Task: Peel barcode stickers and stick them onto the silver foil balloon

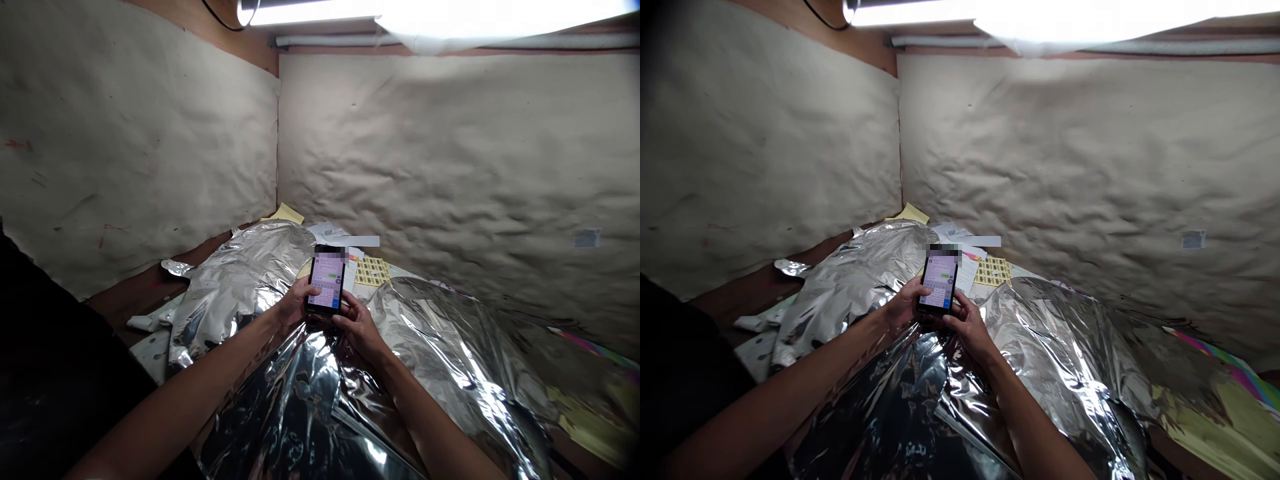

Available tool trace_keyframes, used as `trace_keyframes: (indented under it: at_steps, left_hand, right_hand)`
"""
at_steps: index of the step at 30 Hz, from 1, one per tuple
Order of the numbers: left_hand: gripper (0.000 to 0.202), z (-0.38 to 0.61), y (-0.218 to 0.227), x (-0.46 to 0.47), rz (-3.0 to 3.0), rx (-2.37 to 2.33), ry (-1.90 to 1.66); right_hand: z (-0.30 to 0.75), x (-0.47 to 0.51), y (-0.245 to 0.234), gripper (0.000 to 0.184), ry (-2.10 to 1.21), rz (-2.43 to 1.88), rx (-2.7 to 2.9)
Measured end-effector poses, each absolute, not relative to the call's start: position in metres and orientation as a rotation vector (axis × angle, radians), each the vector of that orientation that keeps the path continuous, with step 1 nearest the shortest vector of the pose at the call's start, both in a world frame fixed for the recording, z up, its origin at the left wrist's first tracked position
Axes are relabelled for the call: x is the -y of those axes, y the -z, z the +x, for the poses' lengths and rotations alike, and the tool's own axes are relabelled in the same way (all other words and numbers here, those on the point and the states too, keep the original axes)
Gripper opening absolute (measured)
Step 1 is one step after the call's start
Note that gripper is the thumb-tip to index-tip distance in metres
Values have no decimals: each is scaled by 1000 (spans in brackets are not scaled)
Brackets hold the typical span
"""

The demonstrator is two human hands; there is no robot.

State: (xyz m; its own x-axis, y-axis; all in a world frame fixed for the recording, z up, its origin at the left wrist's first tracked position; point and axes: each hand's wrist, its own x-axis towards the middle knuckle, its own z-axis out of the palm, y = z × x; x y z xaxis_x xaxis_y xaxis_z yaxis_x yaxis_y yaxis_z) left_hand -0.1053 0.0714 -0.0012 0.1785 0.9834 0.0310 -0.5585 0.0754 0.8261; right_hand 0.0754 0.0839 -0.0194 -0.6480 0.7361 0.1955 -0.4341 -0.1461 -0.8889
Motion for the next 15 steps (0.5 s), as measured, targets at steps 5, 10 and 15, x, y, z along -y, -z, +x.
trace_keyframes:
  at_steps: [5,10,15]
  left_hand:
    - [47,-105,-1,-69,869,-657,-1280]
    - [52,-102,-2,-66,935,-697,-1310]
    - [50,-101,0,-67,967,-715,-1325]
  right_hand:
    - [75,-85,20,62,-1881,-376,1329]
    - [75,-83,18,59,-1885,-358,1344]
    - [74,-83,18,61,-1868,-376,1352]
